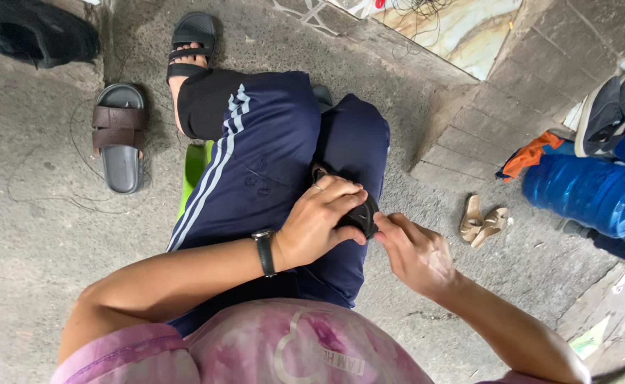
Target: The person sits on a low stool and sews the sole of a brown sandal using a needle and thread. They repeatedly pull the thread through the sole and then use red-handled scissors to cut the thread. Finally, they place the sandal on a nearby ledge.
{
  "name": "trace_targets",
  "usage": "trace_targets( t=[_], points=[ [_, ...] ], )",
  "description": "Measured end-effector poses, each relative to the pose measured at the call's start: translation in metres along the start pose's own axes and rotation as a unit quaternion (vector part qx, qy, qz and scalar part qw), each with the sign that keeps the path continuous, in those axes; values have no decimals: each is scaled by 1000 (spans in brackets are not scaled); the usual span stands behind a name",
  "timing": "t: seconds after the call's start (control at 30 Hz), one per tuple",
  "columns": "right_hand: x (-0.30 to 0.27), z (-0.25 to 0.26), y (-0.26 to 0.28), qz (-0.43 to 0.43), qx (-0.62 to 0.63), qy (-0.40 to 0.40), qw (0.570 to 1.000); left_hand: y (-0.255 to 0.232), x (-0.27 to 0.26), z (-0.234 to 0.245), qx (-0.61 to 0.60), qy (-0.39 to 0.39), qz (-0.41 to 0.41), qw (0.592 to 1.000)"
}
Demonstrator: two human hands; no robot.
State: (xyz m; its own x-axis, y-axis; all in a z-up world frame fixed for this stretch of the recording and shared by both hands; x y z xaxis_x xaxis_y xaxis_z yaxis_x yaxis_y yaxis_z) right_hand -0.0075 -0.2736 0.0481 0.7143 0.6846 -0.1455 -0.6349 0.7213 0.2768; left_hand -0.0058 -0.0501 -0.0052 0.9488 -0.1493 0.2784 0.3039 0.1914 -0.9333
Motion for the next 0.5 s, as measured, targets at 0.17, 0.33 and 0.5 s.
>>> trace_targets(
  t=[0.17,0.33,0.5],
  points=[
    [-16,-13,-30,-30,81,26,996,4,-4,-17,81,37,-33,995],
    [4,11,-23,-48,156,8,987,4,-5,-22,97,39,-51,993],
    [-3,4,-30,-68,173,8,983,7,-15,-12,107,50,-47,992]
  ],
)
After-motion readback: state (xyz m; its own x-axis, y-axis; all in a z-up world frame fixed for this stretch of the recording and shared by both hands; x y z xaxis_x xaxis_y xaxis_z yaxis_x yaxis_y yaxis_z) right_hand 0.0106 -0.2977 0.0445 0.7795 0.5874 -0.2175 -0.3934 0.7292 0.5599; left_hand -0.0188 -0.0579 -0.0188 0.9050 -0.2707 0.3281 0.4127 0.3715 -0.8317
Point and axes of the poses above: each hand's wrist, its own x-axis towards the middle knuckle, its own z-axis out of the back of the hand, y = z × x, the point moved 2 cm from there along x, towards the middle knuckle, and after that the axes turned 1 degree about y, right-handed, at the moved point
